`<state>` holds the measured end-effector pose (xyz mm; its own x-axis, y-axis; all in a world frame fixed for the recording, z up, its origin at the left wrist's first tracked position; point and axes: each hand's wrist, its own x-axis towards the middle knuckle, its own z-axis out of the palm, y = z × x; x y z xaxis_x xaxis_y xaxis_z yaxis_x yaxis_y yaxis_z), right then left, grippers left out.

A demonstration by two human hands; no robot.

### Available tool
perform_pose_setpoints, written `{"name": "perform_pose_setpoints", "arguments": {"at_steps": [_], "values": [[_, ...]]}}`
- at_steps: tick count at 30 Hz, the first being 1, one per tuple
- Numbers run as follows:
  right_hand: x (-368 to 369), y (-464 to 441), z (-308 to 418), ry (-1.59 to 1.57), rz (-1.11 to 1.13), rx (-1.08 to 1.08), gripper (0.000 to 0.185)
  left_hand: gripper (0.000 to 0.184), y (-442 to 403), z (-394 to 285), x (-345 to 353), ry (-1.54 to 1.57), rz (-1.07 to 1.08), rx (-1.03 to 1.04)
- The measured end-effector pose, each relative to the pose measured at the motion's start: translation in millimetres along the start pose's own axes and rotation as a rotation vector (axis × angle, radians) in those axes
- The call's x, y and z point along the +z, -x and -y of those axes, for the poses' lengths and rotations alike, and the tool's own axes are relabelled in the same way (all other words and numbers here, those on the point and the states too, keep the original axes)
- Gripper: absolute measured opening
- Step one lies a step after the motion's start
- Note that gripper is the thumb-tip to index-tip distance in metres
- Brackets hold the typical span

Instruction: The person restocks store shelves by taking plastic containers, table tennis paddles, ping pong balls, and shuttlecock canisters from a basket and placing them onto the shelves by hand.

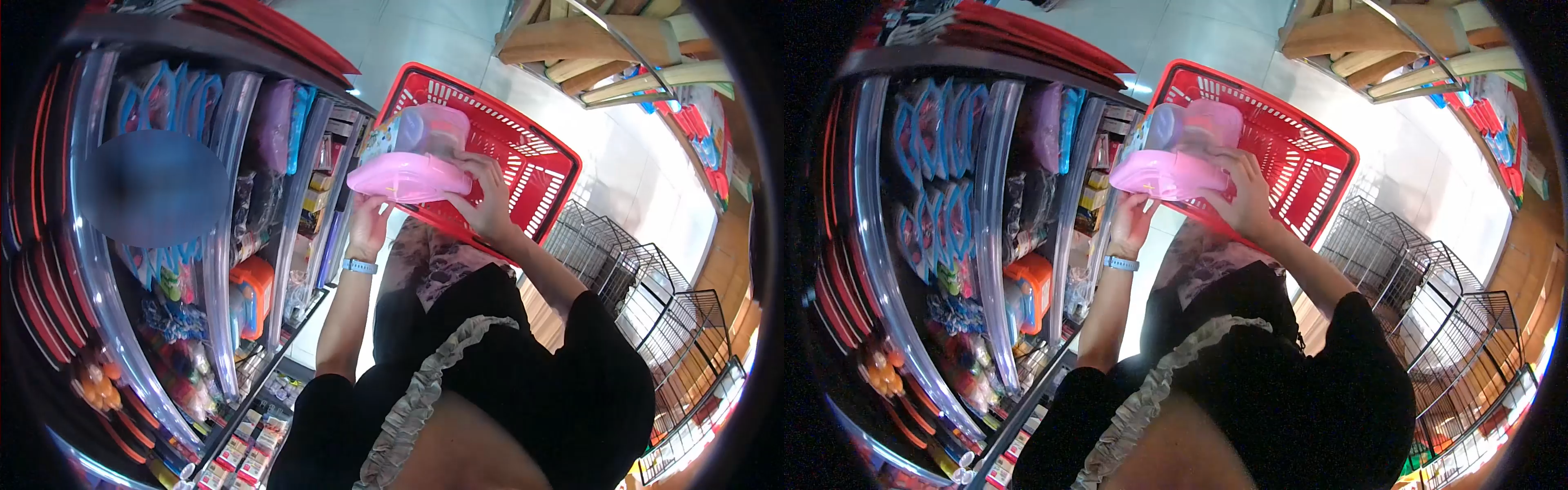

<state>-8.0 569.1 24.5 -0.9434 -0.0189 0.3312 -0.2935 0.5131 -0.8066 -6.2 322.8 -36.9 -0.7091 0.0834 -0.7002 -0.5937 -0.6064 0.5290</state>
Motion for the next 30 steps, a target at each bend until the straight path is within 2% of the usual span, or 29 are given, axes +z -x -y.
{"name": "perform_pose_setpoints", "arguments": {"at_steps": [6, 9, 11, 14, 15, 17, 18, 19, 22, 25, 27, 30], "values": [[18.0, 2.3, 51.7, -0.108, 0.054, -0.083, 0.054, 0.059, 68.3, -32.3, -14.1, -0.018, -0.034, 0.239], [42.5, 13.0, 71.2, -0.136, 0.107, -0.095, 0.054, 0.057, 108.4, -46.1, -42.3, -0.083, -0.076, 0.395], [76.5, 27.5, 91.6, -0.325, 0.183, -0.029, 0.053, 0.056, 148.6, -54.4, -87.7, -0.143, -0.116, 0.546], [106.2, 42.2, 121.5, -0.475, 0.375, 0.151, 0.053, 0.054, 200.7, -63.0, -139.9, -0.174, -0.150, 0.521], [119.4, 50.3, 123.2, -0.503, 0.459, 0.208, 0.053, 0.053, 214.4, -61.8, -161.2, -0.285, -0.189, 0.631], [147.8, 63.8, 146.8, -0.574, 0.648, 0.332, 0.054, 0.055, 249.7, -55.6, -207.7, -0.341, -0.289, 0.593], [163.4, 68.8, 157.0, -0.535, 0.764, 0.267, 0.054, 0.056, 269.1, -50.0, -228.2, -0.363, -0.339, 0.566], [180.8, 75.0, 163.7, -0.491, 0.876, 0.200, 0.053, 0.045, 286.0, -40.1, -252.5, -0.443, -0.387, 0.602], [225.7, 92.2, 208.1, -0.404, 1.164, 0.055, 0.051, 0.047, 353.0, -19.7, -289.6, -0.394, -0.527, 0.471], [288.1, 120.8, 243.8, -0.334, 1.337, -0.086, 0.049, 0.047, 391.6, 26.7, -352.8, -0.325, -0.579, 0.439], [331.2, 139.0, 265.3, -0.329, 1.436, -0.141, 0.048, 0.046, 412.6, 52.8, -371.0, -0.229, -0.624, 0.429], [389.9, 166.3, 306.3, -0.296, 1.537, -0.413, 0.048, 0.041, 438.0, 86.7, -391.5, 0.000, -0.651, 0.401]]}}
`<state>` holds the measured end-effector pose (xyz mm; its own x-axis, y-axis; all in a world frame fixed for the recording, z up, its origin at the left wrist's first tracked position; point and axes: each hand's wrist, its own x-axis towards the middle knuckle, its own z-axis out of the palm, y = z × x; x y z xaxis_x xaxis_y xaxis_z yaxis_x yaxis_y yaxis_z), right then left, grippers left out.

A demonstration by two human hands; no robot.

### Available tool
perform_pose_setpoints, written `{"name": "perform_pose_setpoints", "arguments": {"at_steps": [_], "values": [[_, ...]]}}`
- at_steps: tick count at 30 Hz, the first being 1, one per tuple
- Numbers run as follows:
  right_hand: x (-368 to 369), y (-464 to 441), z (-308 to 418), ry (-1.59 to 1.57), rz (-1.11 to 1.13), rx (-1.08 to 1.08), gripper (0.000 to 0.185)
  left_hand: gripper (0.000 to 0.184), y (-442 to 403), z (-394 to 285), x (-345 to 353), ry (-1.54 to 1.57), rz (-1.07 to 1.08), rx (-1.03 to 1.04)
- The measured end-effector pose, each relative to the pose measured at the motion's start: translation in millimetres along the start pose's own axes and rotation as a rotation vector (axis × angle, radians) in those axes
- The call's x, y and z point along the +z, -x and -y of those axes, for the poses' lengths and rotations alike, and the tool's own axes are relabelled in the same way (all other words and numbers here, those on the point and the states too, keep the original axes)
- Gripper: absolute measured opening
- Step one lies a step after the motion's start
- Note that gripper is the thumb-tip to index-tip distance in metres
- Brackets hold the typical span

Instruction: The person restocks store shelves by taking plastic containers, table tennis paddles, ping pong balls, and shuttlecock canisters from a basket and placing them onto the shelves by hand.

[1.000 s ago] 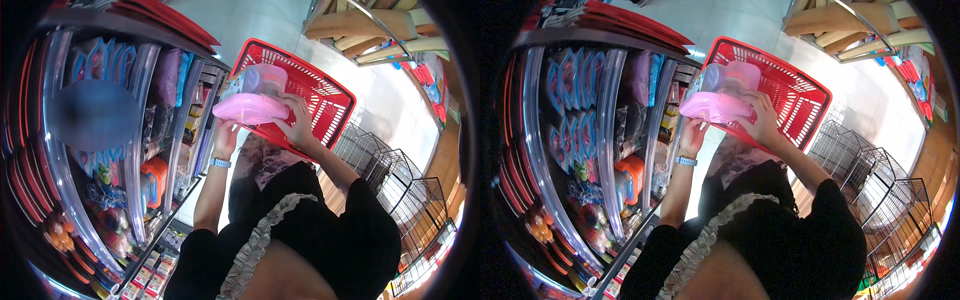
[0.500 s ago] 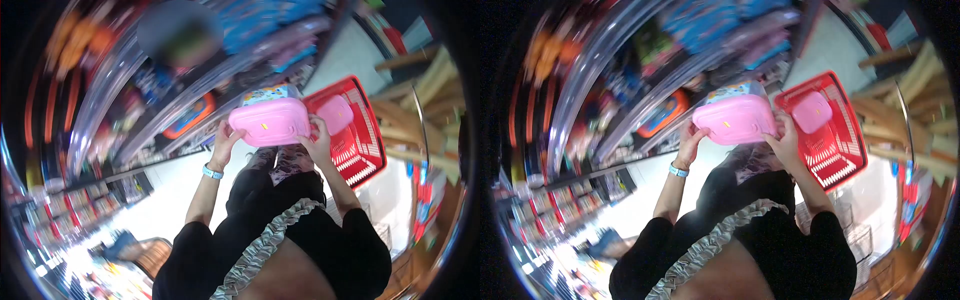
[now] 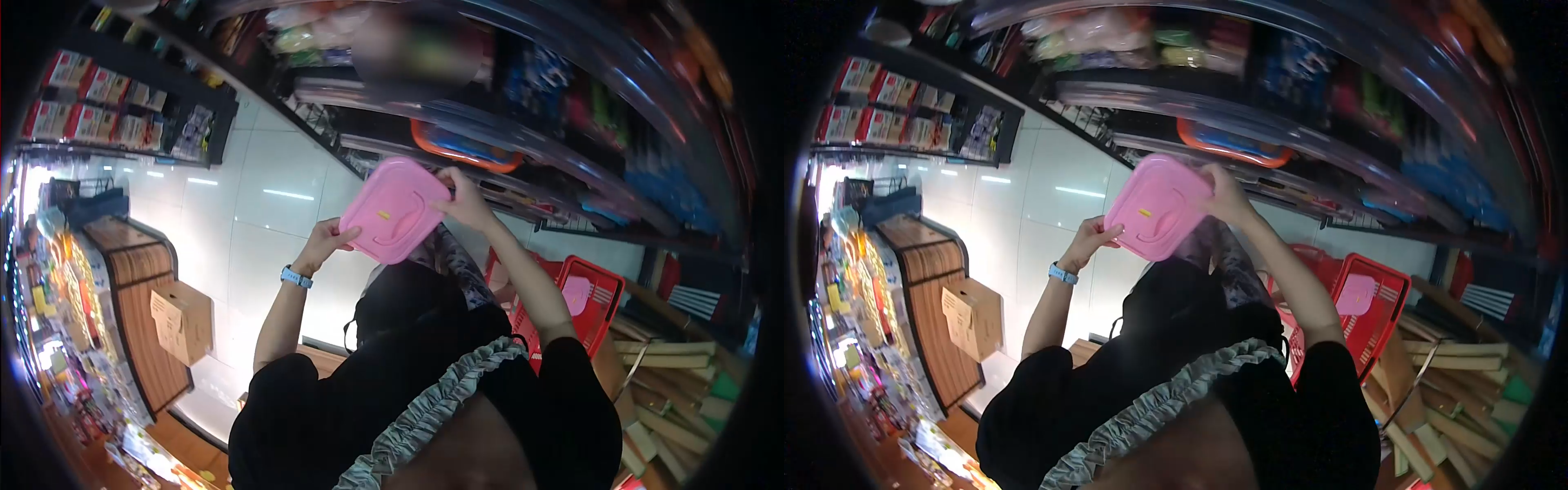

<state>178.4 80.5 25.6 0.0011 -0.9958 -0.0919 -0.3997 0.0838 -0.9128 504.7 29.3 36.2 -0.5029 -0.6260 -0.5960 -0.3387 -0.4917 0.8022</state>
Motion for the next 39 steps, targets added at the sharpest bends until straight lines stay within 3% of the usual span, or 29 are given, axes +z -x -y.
{"name": "perform_pose_setpoints", "arguments": {"at_steps": [3, 5, 10, 13, 16, 23, 26, 27, 29, 31, 34, 39], "values": [[27.4, -52.7, 24.8, 0.175, 0.059, 0.063, 0.052, 0.035, 1.4, 35.3, -15.4, 0.221, -0.023, -0.045], [49.0, -80.2, 20.9, 0.278, 0.015, -0.014, 0.054, 0.028, -1.7, 44.4, -12.6, 0.345, -0.045, -0.045], [63.5, -130.6, 31.0, 0.385, 0.022, -0.105, 0.060, 0.027, -19.2, 43.2, 18.1, 0.572, -0.133, 0.095], [49.9, -144.4, 62.9, 0.457, 0.186, 0.156, 0.063, 0.028, -37.2, 33.1, 34.1, 0.667, -0.132, 0.141], [56.6, -157.5, 31.8, 0.631, 0.066, 0.167, 0.064, 0.029, -56.4, 23.7, 47.1, 0.757, -0.200, 0.165], [44.0, -149.2, 32.5, 0.626, 0.013, 0.135, 0.066, 0.033, -119.4, 10.4, 72.8, 0.877, -0.349, 0.264], [47.2, -160.3, -18.9, 0.421, -0.148, -0.011, 0.065, 0.034, -127.7, -3.1, 77.1, 0.941, -0.360, 0.262], [54.6, -184.1, -75.3, 0.300, -0.161, -0.010, 0.063, 0.034, -126.2, -5.0, 78.2, 0.954, -0.359, 0.252], [59.2, -195.8, -112.4, 0.321, -0.148, 0.039, 0.060, 0.034, -126.1, -9.7, 78.7, 0.976, -0.354, 0.236], [62.3, -194.2, -116.4, 0.604, -0.076, 0.140, 0.056, 0.034, -125.3, -13.9, 79.3, 0.981, -0.351, 0.246], [32.5, -153.7, 37.9, 0.581, 0.129, 0.435, 0.054, 0.034, -128.1, -9.3, 83.5, 0.992, -0.360, 0.261], [25.8, -161.4, -16.2, 0.702, 0.092, 0.410, 0.058, 0.033, -128.4, -25.8, 85.5, 1.005, -0.328, 0.243]]}}
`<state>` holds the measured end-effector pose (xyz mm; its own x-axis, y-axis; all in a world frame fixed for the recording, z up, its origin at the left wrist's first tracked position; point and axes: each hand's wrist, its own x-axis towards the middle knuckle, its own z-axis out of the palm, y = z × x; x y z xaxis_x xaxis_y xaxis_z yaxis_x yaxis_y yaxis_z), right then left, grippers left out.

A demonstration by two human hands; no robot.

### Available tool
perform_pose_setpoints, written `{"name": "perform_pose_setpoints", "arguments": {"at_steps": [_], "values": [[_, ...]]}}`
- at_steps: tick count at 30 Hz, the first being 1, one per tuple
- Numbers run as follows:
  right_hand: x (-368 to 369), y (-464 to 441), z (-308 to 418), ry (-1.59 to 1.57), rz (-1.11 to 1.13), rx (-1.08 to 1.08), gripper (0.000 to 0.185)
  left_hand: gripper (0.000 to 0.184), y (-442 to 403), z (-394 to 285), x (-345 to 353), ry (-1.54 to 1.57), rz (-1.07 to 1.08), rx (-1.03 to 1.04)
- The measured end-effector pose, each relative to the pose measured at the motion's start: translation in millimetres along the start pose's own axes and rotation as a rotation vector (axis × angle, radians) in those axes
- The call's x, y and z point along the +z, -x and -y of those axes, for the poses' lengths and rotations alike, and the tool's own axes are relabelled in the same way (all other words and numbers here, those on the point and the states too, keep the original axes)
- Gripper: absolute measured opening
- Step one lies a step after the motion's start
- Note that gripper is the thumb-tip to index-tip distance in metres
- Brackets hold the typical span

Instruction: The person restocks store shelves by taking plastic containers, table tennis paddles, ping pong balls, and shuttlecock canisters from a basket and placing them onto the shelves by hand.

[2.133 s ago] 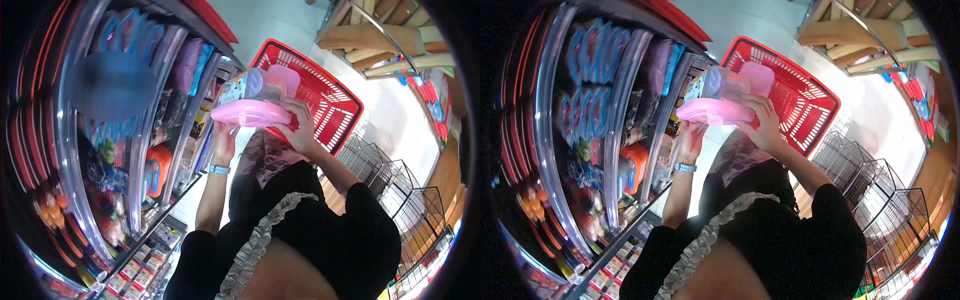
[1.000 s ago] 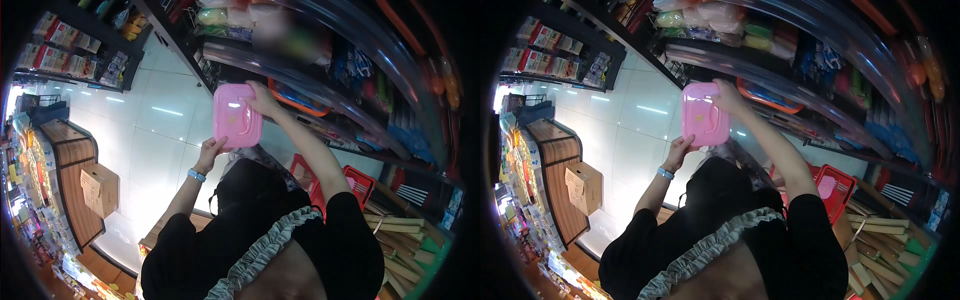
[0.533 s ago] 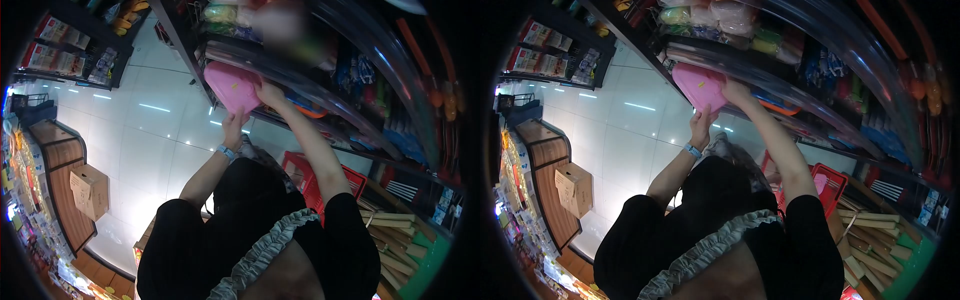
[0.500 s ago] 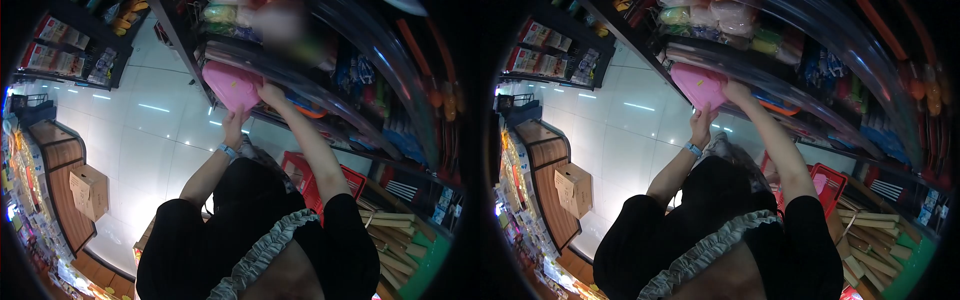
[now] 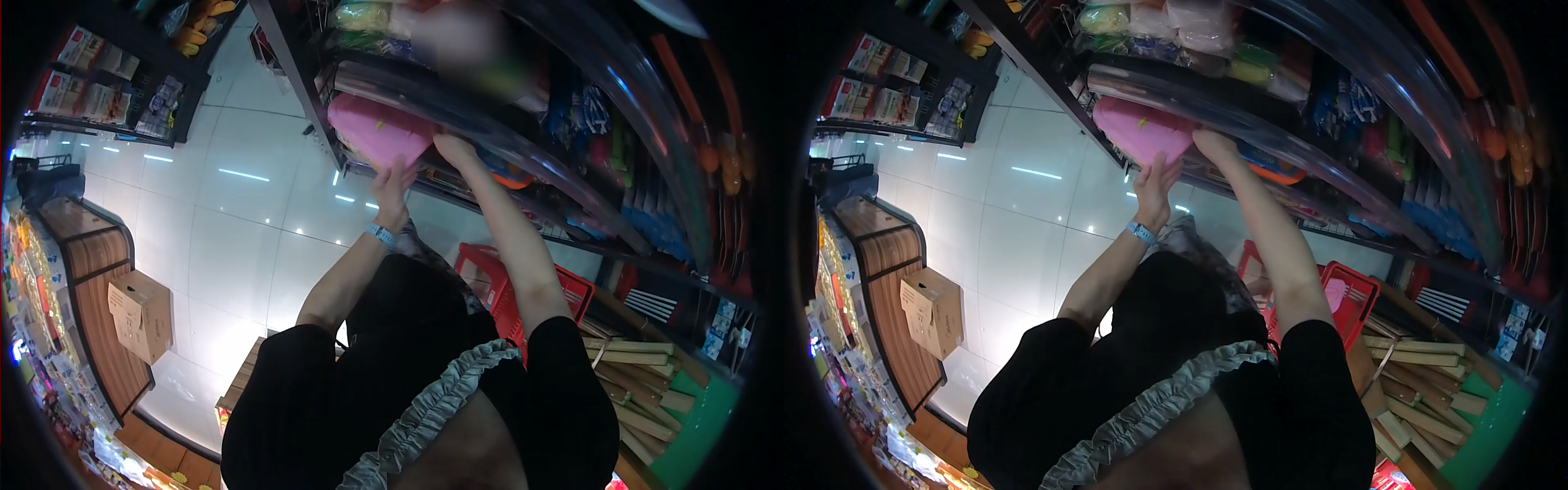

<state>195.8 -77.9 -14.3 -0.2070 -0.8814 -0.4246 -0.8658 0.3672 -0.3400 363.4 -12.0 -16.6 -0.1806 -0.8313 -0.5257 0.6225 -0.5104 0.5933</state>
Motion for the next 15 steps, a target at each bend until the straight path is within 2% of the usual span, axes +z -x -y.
{"name": "perform_pose_setpoints", "arguments": {"at_steps": [4, 7, 13, 15], "values": [[-0.5, -0.2, 3.2, 0.091, -0.186, -0.042, 0.059, 0.033, -17.1, 10.5, 11.4, 0.029, 0.028, 0.005], [-7.4, 2.3, 0.7, -0.034, -0.150, -0.116, 0.058, 0.033, -40.6, 20.8, 14.4, 0.017, 0.116, -0.014], [-18.8, 23.8, 25.4, 0.073, -0.133, -0.017, 0.052, 0.033, -68.9, 15.9, 14.1, -0.039, 0.171, -0.219], [-14.1, 23.9, 31.7, 0.063, -0.189, -0.095, 0.050, 0.032, -73.7, 6.0, 15.9, -0.059, 0.197, -0.272]]}}
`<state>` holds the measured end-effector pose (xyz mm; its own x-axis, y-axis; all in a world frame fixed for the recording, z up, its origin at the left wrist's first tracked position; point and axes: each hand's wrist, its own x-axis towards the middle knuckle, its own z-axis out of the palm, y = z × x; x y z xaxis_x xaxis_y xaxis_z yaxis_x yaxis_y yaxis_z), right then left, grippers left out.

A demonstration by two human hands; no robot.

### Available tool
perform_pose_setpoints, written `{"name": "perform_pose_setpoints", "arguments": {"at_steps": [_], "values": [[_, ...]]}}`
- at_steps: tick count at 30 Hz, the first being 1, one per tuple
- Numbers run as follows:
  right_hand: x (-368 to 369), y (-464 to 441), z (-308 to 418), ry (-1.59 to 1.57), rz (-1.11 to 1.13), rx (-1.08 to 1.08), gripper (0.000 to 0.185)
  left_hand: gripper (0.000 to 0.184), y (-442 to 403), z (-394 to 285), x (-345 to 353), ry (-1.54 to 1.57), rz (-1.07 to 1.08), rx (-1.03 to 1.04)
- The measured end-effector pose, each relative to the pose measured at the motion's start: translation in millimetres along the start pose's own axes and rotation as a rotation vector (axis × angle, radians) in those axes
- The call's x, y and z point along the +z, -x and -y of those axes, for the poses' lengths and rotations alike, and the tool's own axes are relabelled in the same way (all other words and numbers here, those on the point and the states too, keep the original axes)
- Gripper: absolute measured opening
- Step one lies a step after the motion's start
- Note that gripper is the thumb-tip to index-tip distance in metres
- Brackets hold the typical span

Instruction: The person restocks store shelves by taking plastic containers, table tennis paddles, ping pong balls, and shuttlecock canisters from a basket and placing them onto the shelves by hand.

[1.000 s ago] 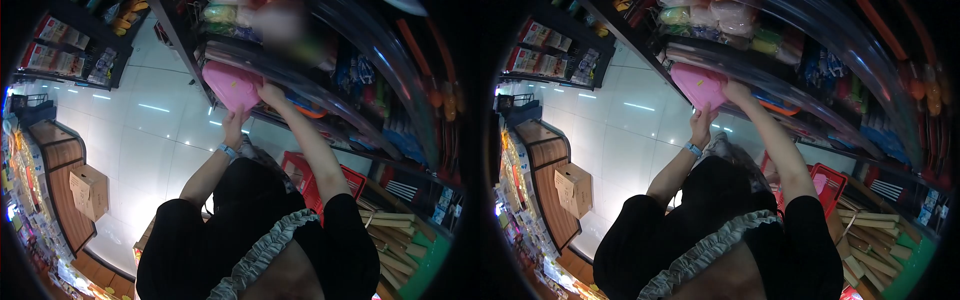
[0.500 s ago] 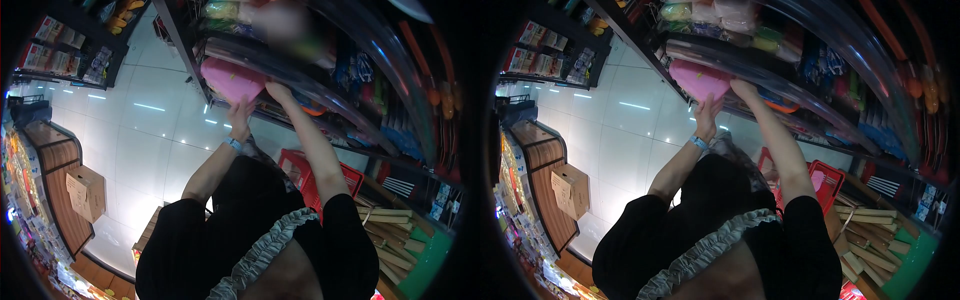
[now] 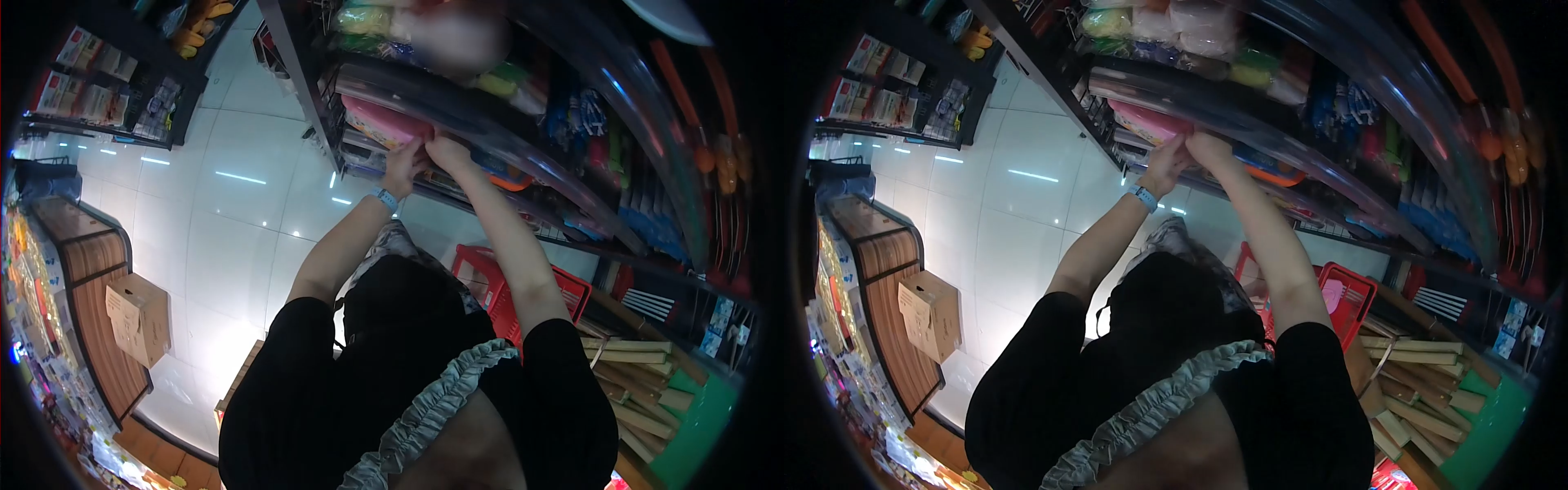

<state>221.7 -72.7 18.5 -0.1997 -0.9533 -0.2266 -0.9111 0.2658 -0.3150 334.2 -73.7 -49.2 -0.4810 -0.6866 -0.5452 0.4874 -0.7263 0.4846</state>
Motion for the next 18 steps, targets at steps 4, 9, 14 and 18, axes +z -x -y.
{"name": "perform_pose_setpoints", "arguments": {"at_steps": [4, 9, 14, 18], "values": [[2.2, 8.7, 7.0, 0.071, -0.149, -0.130, 0.048, 0.029, 0.4, 6.8, 7.0, 0.010, -0.037, 0.005], [7.0, 10.4, 9.3, 0.122, -0.184, -0.206, 0.041, 0.023, -35.3, 37.2, 1.0, 0.061, -0.025, -0.081], [-10.4, 25.7, 13.9, -0.104, 0.096, -0.073, 0.032, 0.019, -39.3, 34.8, -0.6, 0.048, -0.053, -0.057], [4.2, 54.5, -5.0, -0.215, -0.296, -0.330, 0.027, 0.023, -39.3, 32.7, -13.0, -0.128, -0.021, 0.026]]}}
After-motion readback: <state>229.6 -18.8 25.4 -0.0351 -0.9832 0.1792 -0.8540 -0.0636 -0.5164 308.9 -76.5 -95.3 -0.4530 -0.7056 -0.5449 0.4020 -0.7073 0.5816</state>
